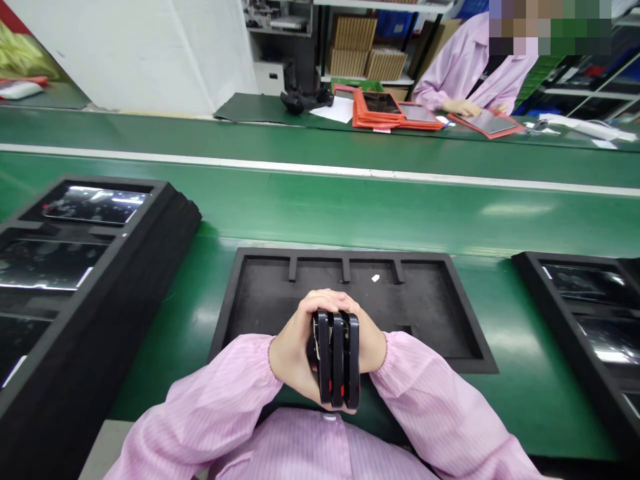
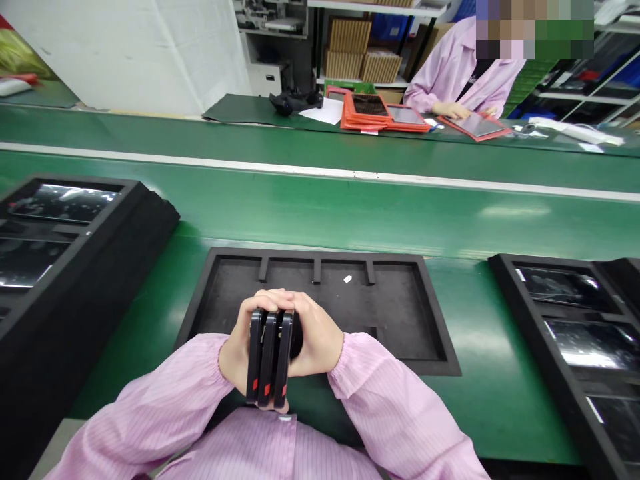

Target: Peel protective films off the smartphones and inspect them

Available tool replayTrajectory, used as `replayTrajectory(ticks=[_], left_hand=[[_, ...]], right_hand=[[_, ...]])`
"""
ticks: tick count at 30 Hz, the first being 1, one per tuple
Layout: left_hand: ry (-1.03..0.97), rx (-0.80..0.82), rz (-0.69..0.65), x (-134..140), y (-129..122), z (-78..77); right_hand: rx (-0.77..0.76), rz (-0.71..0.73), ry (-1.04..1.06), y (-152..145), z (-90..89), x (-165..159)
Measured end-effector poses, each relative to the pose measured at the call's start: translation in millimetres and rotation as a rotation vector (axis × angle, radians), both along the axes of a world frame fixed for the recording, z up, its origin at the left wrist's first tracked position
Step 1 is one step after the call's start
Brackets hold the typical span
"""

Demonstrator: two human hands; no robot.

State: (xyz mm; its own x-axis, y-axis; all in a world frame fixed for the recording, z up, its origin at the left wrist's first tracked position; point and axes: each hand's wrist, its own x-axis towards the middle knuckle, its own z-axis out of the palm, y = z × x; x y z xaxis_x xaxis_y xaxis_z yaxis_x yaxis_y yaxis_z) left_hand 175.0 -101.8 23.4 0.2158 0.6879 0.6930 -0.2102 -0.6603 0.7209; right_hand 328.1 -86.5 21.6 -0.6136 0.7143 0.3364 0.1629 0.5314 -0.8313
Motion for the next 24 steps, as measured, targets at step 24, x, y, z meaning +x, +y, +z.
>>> replayTrajectory(ticks=[24], left_hand=[[-0.029, -0.009, -0.082, 2.0, 4.1, 13.9]], right_hand=[[0.157, 0.009, 0.071, 2.6, -4.8, -1.1]])
